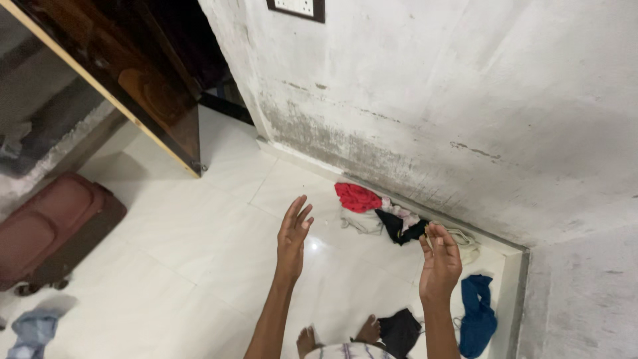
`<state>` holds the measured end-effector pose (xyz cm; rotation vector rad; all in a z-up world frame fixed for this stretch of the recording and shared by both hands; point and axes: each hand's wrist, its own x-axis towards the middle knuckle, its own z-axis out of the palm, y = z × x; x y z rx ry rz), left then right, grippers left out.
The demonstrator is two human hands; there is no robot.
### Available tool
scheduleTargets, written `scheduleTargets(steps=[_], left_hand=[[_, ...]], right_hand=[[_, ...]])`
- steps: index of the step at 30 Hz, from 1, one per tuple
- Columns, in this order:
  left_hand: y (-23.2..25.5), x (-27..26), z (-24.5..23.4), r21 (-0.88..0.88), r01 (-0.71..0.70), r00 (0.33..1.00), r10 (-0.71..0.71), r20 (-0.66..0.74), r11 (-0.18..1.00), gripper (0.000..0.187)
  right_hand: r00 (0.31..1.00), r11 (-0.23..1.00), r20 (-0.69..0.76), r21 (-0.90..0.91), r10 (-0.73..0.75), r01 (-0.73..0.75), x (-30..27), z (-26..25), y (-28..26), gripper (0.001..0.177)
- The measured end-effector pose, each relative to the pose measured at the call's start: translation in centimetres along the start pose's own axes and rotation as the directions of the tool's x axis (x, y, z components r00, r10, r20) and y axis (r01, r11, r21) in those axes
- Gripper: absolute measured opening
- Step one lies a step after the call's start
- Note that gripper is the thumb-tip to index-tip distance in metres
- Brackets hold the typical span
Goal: The person picks up clothes from the floor and a bed, folds a red shirt, a white cloth, and a blue shirt by hand, and places the folded items onto a pile on the bed.
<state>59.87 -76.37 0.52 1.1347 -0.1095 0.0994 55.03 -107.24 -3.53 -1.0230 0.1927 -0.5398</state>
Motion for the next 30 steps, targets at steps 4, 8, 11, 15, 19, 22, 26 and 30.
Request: scheduleTargets(steps=[4, 8, 11, 15, 19, 22, 26, 30], left_hand=[[-0.9, 0.5, 2.0, 0.016, -0.002, 0.999, 0.003, -0.043, 1.0, 0.065], [-2.1, 1.1, 3.4, 0.023, -0.017, 0.996, 0.019, -0.084, 1.0, 0.066], [-2.8, 0.7, 3.9, 0.021, -0.004, 0.992, 0.006, -0.123, 1.0, 0.067], [-3.6, 2.5, 3.6, 0.068, 0.027, 0.984, -0.015, -0.177, 0.997, 0.068], [-5.1, 5.1, 2.1, 0.078, 0.009, 0.975, 0.009, -0.224, 0.997, 0.068], [-6.7, 7.9, 0.8, 0.064, 0.037, 0.959, -0.018, -0.284, 0.997, 0.067], [-8.9, 12.1, -0.5, 0.032, 0.066, 0.947, -0.052, -0.316, 0.997, 0.067], [-11.1, 16.5, -1.5, -0.022, 0.117, 0.942, -0.118, -0.314, 0.993, 0.068]], right_hand=[[0.999, 0.999, 0.014, -0.011, 0.038, -0.038, 2.4, -1.1, -0.2, 0.029], [0.996, 0.997, 0.047, -0.021, 0.073, -0.072, 5.3, -1.7, 0.3, 0.03], [0.99, 0.991, 0.055, -0.054, 0.127, -0.124, 6.2, -2.0, 1.0, 0.03], [0.979, 0.981, 0.076, -0.057, 0.189, -0.185, 8.7, -1.1, 3.1, 0.03], [0.96, 0.963, 0.105, -0.099, 0.261, -0.251, 11.5, 0.4, 5.9, 0.03], [0.947, 0.949, 0.123, -0.151, 0.296, -0.277, 14.0, 2.0, 8.4, 0.029], [0.929, 0.911, 0.107, -0.265, 0.355, -0.317, 17.4, 3.8, 11.5, 0.03], [0.9, 0.861, 0.084, -0.341, 0.427, -0.377, 21.0, 4.7, 15.7, 0.029]])
